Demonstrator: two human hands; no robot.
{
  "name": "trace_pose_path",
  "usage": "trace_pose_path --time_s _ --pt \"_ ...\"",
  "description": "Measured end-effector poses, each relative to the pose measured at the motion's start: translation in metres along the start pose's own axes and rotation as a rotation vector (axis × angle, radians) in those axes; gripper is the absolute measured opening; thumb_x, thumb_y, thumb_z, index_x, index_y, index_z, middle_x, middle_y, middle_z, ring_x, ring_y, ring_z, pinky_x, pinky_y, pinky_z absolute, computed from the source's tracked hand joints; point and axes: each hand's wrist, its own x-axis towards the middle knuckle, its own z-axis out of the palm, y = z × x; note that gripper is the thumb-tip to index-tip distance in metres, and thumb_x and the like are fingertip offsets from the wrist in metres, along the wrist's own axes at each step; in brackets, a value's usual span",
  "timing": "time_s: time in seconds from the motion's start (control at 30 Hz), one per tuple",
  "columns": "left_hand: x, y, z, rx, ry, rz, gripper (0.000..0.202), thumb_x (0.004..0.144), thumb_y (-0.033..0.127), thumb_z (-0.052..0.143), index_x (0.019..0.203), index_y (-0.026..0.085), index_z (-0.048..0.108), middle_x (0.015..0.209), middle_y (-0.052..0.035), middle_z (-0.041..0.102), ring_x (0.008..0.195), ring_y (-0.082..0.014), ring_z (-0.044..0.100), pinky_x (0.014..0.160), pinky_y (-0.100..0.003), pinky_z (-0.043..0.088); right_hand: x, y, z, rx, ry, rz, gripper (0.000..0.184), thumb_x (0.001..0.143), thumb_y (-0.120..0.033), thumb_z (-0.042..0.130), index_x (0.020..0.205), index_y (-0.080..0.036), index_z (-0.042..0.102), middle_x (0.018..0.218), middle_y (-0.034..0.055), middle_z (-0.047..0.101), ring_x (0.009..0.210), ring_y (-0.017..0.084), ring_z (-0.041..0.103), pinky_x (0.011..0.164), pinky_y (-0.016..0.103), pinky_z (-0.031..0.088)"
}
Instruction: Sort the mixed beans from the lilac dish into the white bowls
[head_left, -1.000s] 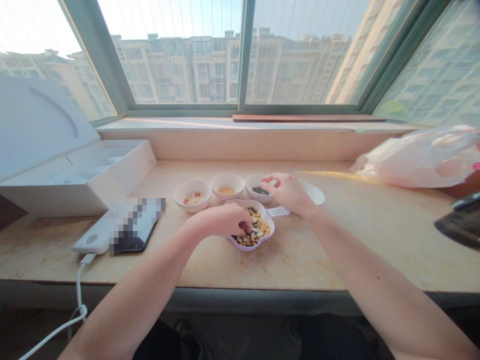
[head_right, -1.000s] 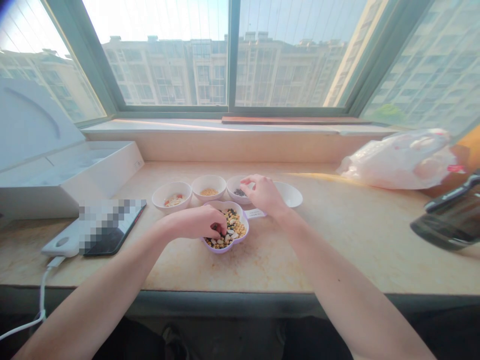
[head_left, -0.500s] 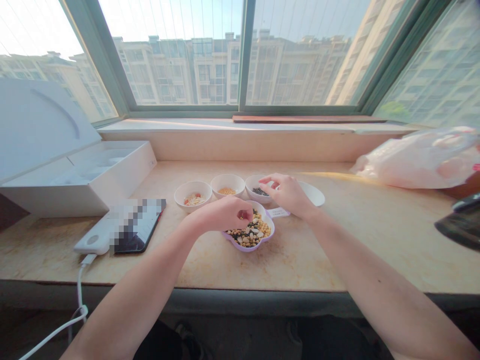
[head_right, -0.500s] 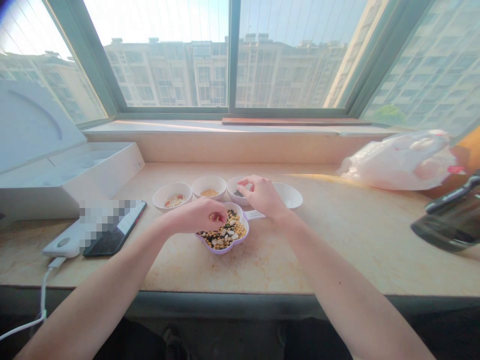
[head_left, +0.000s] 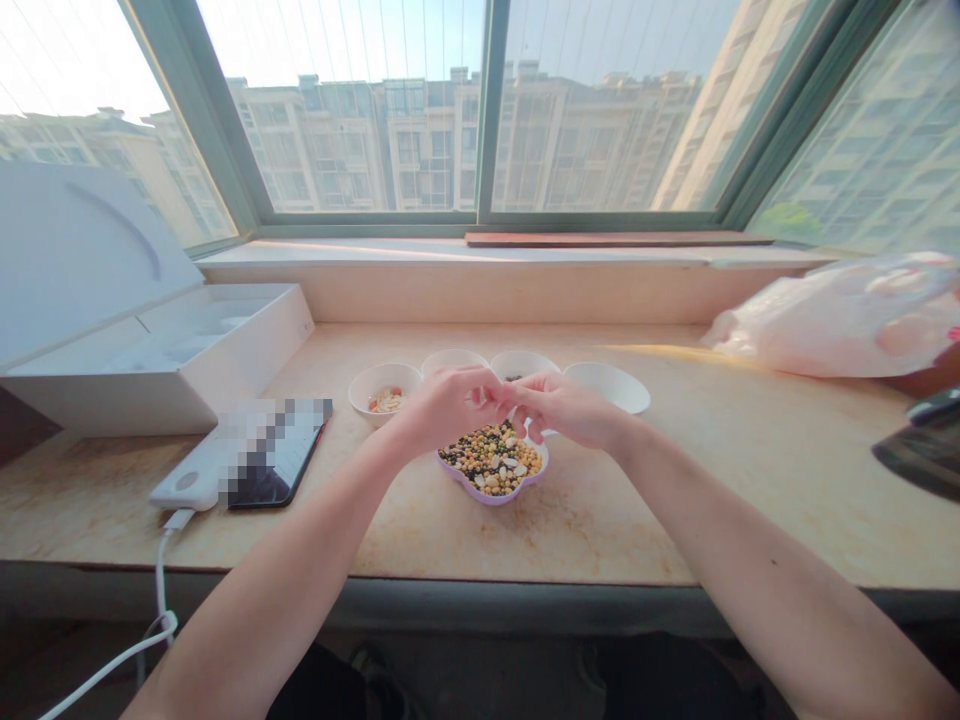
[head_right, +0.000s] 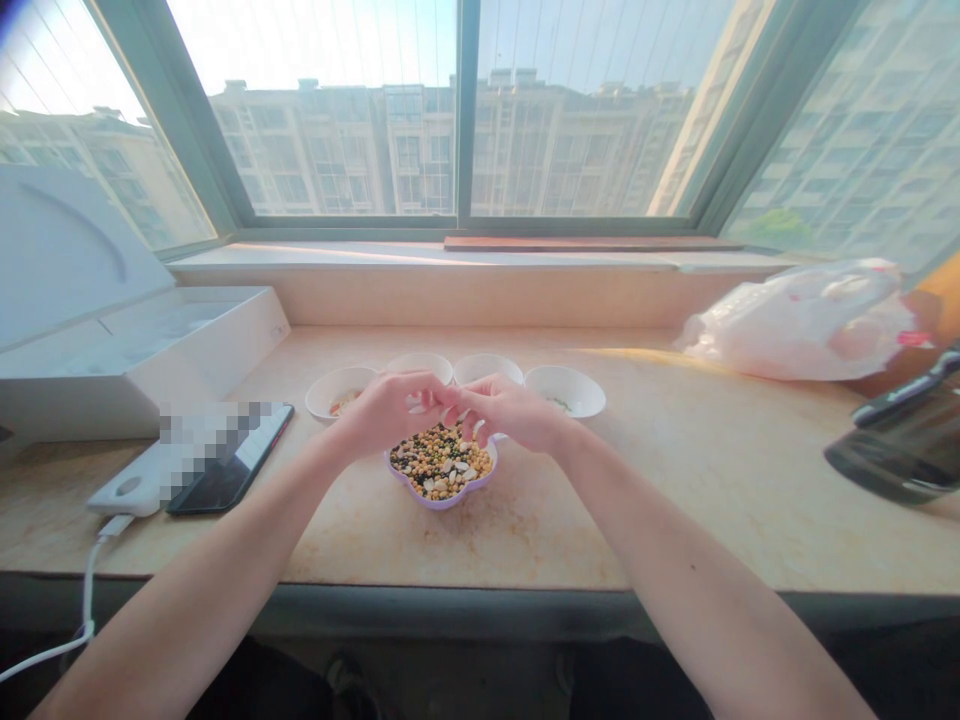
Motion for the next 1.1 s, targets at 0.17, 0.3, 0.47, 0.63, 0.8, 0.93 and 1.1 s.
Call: trace_pose_path --time_s 0.17,0.3,0.47,0.63,0.8,0.93,1.1 --pt "-0.001 0.0 0.002 0.0 -0.032 0.015 0.008 0.086 0.018 0.07 0.078 0.018 0.071 0.081 0.0002 0.07 0.073 -0.0112 0.063 0.071 -0.024 0.047 -0.002 -0.002 0.0 -0.009 -0.013 0.034 0.05 0.072 -0.064 0.083 0.083 -0.016 0.077 0.09 0.0081 0.074 0.06 0.009 0.058 0.047 0.02 0.044" --pt "-0.001 0.0 0.002 -0.006 -0.045 0.015 0.009 0.085 0.014 0.068 0.077 0.018 0.068 0.082 0.0004 0.069 0.075 -0.0115 0.063 0.071 -0.024 0.047 -0.003 -0.001 -0.003 0.006 -0.033 0.028 0.045 0.072 -0.059 0.085 0.081 -0.016 0.077 0.085 0.0061 0.074 0.057 0.008 0.054 0.049 0.021 0.044" --pt "0.0 0.0 0.004 -0.019 -0.034 -0.011 0.008 0.084 0.011 0.065 0.081 0.018 0.064 0.081 0.0014 0.068 0.075 -0.0113 0.062 0.07 -0.025 0.046 -0.001 0.001 -0.001 -0.003 -0.025 0.033 0.042 0.07 -0.054 0.088 0.079 -0.016 0.074 0.08 0.0044 0.073 0.056 0.008 0.054 0.051 0.022 0.044" --pt "0.0 0.0 0.006 0.019 -0.025 -0.112 0.009 0.087 0.017 0.065 0.096 0.019 0.062 0.089 -0.0014 0.069 0.079 -0.0134 0.064 0.072 -0.027 0.05 0.0 0.0 -0.004 -0.066 0.052 -0.019 0.04 0.074 -0.054 0.083 0.084 -0.016 0.073 0.079 0.0048 0.072 0.057 0.01 0.055 0.048 0.022 0.042" --pt "-0.002 -0.001 0.004 0.124 -0.198 -0.142 0.006 0.091 0.018 0.062 0.096 0.019 0.065 0.093 -0.0037 0.071 0.084 -0.0169 0.067 0.078 -0.03 0.052 0.004 0.004 -0.023 -0.324 0.463 -0.163 0.031 0.085 -0.046 0.07 0.093 -0.017 0.075 0.077 0.0054 0.073 0.058 0.013 0.056 0.052 0.026 0.045" --pt "-0.004 0.001 0.006 0.167 -0.433 0.005 0.009 0.089 0.018 0.064 0.096 0.019 0.07 0.103 -0.0046 0.073 0.094 -0.0209 0.069 0.086 -0.032 0.052 0.01 0.012 -0.035 -0.749 0.702 -0.219 0.019 0.088 -0.034 0.066 0.09 -0.018 0.077 0.086 0.0078 0.078 0.071 0.019 0.065 0.071 0.034 0.052" --pt "-0.002 -0.002 0.018 0.135 -0.521 0.168 0.026 0.089 0.009 0.061 0.109 0.019 0.074 0.12 -0.0071 0.072 0.11 -0.0224 0.067 0.098 -0.032 0.049 0.013 0.017 -0.036 -0.893 0.731 -0.225 0.021 0.089 -0.031 0.065 0.099 -0.02 0.08 0.099 0.0084 0.08 0.079 0.022 0.068 0.083 0.037 0.053"
